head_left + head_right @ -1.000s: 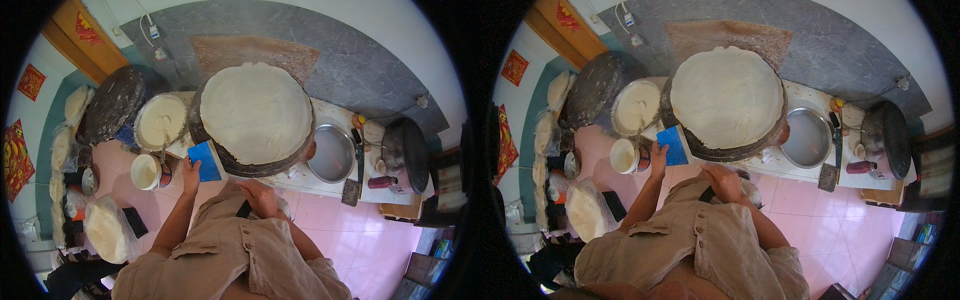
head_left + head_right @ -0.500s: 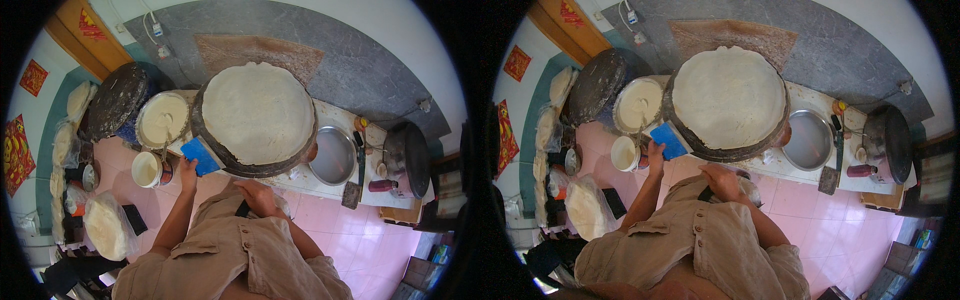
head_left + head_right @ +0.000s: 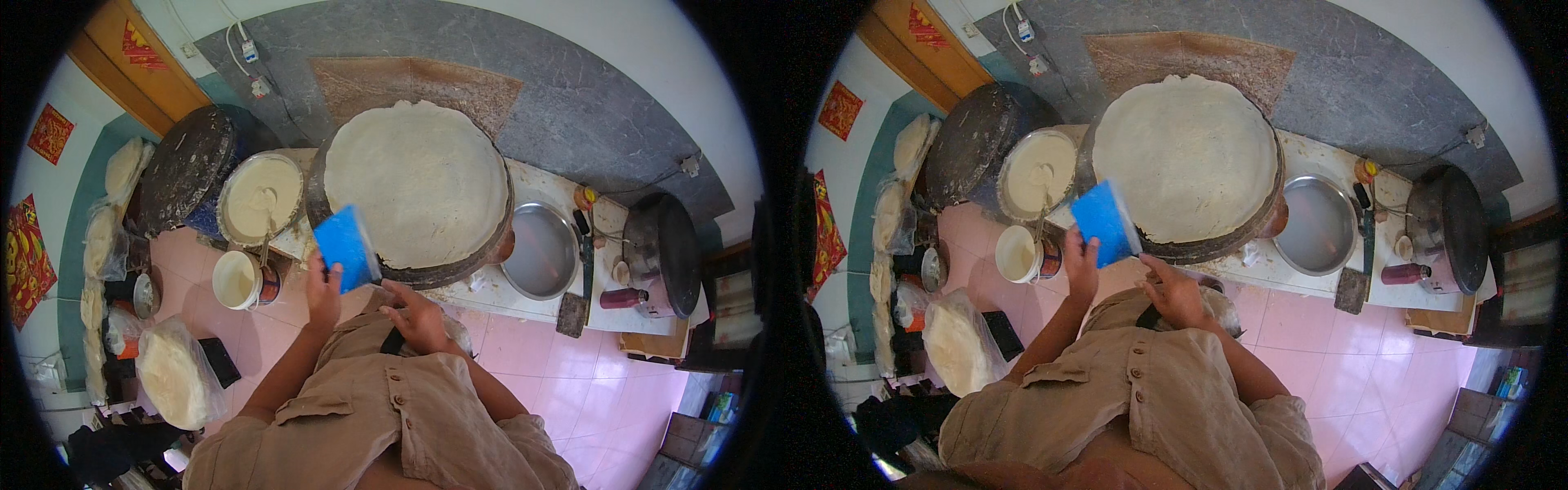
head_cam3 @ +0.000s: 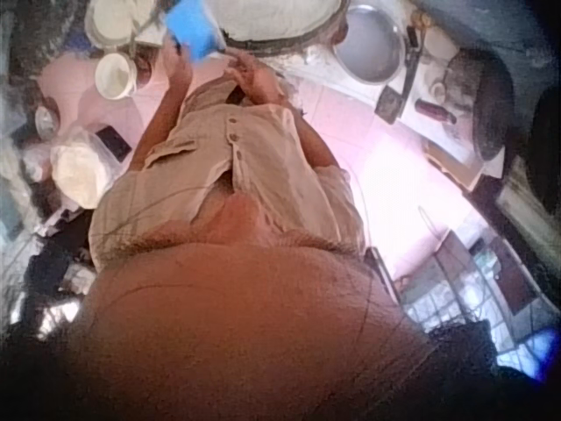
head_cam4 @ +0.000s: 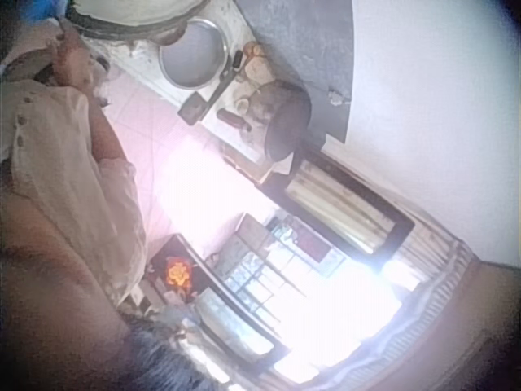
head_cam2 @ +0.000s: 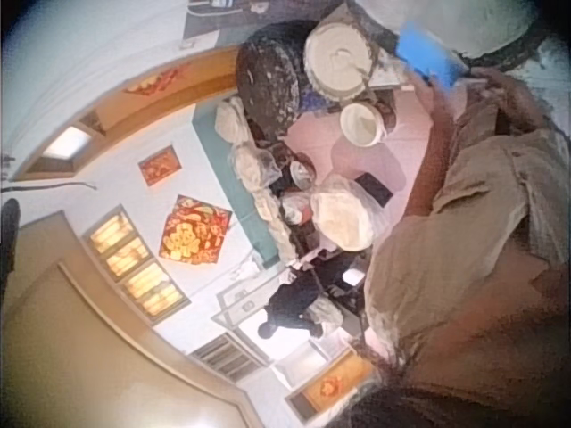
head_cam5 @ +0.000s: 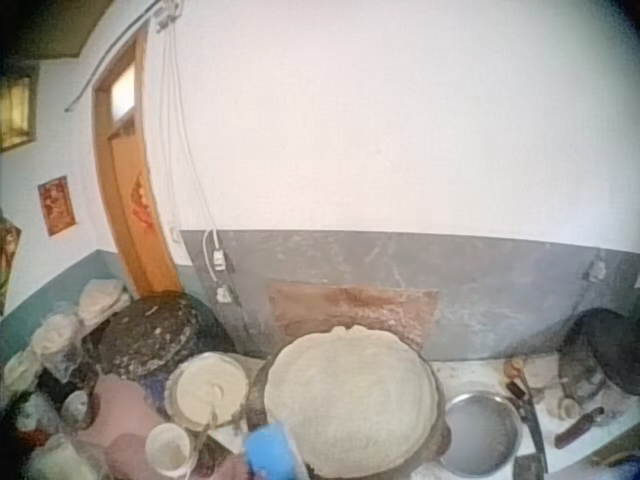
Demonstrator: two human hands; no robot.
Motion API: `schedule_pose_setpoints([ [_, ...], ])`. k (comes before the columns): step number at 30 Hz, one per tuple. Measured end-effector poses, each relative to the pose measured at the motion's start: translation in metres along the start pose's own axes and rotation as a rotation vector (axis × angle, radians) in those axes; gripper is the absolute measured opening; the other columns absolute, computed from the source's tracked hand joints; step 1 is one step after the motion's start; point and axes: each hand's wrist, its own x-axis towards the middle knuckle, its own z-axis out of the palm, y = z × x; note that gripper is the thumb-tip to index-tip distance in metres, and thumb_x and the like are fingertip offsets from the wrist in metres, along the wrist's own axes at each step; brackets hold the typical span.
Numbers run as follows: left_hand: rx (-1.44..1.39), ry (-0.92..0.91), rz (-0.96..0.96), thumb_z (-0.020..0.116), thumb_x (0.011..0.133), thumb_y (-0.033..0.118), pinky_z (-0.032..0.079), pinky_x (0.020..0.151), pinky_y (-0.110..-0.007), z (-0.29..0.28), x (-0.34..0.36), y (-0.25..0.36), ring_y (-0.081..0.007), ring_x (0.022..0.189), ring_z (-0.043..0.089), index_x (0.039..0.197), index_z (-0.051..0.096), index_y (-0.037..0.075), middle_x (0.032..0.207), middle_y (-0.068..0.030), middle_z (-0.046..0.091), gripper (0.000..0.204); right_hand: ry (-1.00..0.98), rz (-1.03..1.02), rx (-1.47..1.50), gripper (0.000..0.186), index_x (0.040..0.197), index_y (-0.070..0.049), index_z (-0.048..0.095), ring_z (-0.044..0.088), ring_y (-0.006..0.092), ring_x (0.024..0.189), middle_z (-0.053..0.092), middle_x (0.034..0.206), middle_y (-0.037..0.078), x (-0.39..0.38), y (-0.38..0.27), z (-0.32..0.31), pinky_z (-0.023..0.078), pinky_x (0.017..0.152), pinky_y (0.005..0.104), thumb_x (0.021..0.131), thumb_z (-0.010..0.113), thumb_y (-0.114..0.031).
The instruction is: The person pours batter onto a hot griddle, spreads it into a thin circle, cooks it, then lifts and removes the crepe. The cycle repeats with additional batter and crepes.
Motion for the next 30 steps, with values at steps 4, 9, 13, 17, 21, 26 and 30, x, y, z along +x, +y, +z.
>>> schedule_pose_setpoints([
  [4,0.304,-0.326,0.190,0.062,0.087,0.017,0.048,0.082,-0.035,0.024,-0.019,0.042,-0.0241,0.092,0.059,0.119,0.055,0.004,0.103,-0.0107,0.060,0.035,0.112,0.049,0.287,0.053,0.132,-0.002,0.043,0.065,0.0308,0.095,0.064,0.108,0.019,-0.002,0.004,0.005,0.052,0.082,0.0395,0.087,0.066,-0.020],
  [9,0.487,-0.484,0.673,0.072,0.076,0.021,0.050,0.081,-0.039,0.046,-0.020,0.055,-0.0276,0.094,0.059,0.112,0.062,0.009,0.108,-0.0075,0.060,0.039,0.273,0.103,0.729,0.046,0.127,0.001,0.045,0.061,0.0228,0.098,0.062,0.107,0.012,-0.013,0.012,0.008,0.047,0.087,0.0345,0.090,0.063,-0.020],
  [13,0.478,-0.619,0.710,0.071,0.076,0.015,0.049,0.086,-0.039,0.060,-0.024,0.057,-0.0267,0.102,0.058,0.113,0.063,0.008,0.116,-0.0059,0.060,0.038,0.519,0.330,0.957,0.027,0.112,-0.002,0.055,0.056,0.0125,0.091,0.061,0.099,0.004,-0.017,0.014,-0.006,0.046,0.079,0.0278,0.091,0.061,-0.019],
  [17,0.373,-0.770,0.803,0.070,0.077,0.013,0.050,0.085,-0.038,0.068,-0.027,0.063,-0.0269,0.099,0.058,0.115,0.062,0.007,0.112,-0.0068,0.060,0.039,0.829,0.433,1.040,0.023,0.105,-0.004,0.058,0.057,0.0143,0.085,0.060,0.096,0.003,-0.017,0.022,-0.036,0.048,0.073,0.0299,0.088,0.063,-0.019],
  [21,0.354,-0.903,0.553,0.064,0.083,0.016,0.049,0.084,-0.038,0.063,-0.031,0.055,-0.0271,0.098,0.059,0.116,0.061,0.009,0.108,-0.0087,0.062,0.034,1.053,0.373,1.065,0.026,0.106,-0.004,0.056,0.059,0.0181,0.085,0.060,0.097,0.005,-0.046,0.084,-0.078,0.050,0.070,0.0329,0.084,0.065,-0.015],
  [26,0.420,-1.270,0.164,0.050,0.094,0.027,0.049,0.082,-0.037,0.069,-0.033,0.043,-0.0268,0.099,0.060,0.120,0.059,0.012,0.108,-0.0089,0.063,0.031,1.208,0.451,1.093,0.028,0.105,-0.008,0.055,0.057,0.0245,0.095,0.057,0.101,0.008,-0.114,0.167,-0.119,0.049,0.080,0.0432,0.079,0.063,-0.014],
  [30,0.371,-1.260,0.216,0.047,0.096,0.030,0.049,0.082,-0.037,0.078,-0.038,0.035,-0.0272,0.098,0.061,0.121,0.059,0.013,0.108,-0.0087,0.064,0.032,1.329,0.694,1.096,0.030,0.101,-0.007,0.055,0.058,0.0236,0.090,0.056,0.097,0.007,-0.160,0.222,-0.116,0.050,0.077,0.0417,0.074,0.065,-0.012],
])
